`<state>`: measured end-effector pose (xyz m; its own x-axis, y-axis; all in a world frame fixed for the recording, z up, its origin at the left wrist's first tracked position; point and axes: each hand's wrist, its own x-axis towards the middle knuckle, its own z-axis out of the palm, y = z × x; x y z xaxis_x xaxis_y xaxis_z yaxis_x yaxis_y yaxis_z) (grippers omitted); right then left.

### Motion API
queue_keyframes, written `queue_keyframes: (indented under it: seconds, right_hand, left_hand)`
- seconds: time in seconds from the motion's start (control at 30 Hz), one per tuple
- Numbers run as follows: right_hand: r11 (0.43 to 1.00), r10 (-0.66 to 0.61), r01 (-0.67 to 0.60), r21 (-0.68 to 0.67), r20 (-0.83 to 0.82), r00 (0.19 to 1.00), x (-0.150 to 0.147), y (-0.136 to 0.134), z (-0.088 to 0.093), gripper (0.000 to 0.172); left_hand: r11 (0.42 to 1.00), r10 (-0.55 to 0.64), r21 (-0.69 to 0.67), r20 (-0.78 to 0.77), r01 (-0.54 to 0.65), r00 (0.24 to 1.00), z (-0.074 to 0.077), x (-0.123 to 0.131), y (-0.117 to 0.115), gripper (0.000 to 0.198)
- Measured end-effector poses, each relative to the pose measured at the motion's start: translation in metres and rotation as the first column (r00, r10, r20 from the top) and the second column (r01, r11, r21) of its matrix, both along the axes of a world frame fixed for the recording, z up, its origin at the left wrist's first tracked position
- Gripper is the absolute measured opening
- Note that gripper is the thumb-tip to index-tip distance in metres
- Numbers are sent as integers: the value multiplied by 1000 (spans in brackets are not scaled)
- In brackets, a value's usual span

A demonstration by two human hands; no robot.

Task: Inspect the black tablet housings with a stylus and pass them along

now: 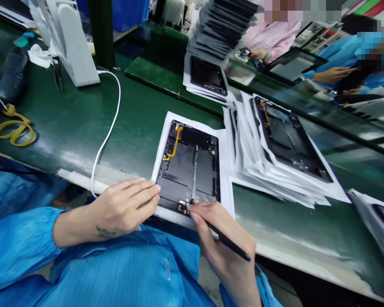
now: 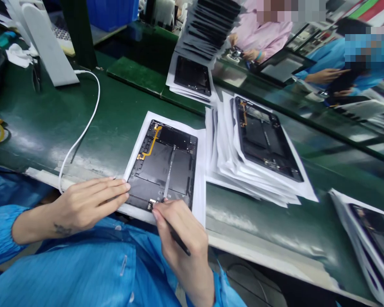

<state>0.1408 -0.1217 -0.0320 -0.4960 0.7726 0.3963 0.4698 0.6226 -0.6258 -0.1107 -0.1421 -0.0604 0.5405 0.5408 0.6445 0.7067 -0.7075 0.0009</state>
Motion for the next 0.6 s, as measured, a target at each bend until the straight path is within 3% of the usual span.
queue_keyframes:
  seconds: [0.23, 0.43, 0.6]
  right_hand:
    - [998, 6, -8, 60, 39, 999, 0, -4, -4, 19]
    - [996, -52, 53, 70, -17, 998, 2, -4, -10, 21]
    - [998, -15, 18, 53, -49, 999, -1, 0, -12, 21]
  left_hand:
    - [1000, 9, 11, 9, -9, 1000, 4, 3, 2, 33]
    - [996, -81, -46, 22, 82, 997, 4, 15, 14, 31]
    - [990, -105, -95, -50, 100, 993, 0, 22, 17, 31]
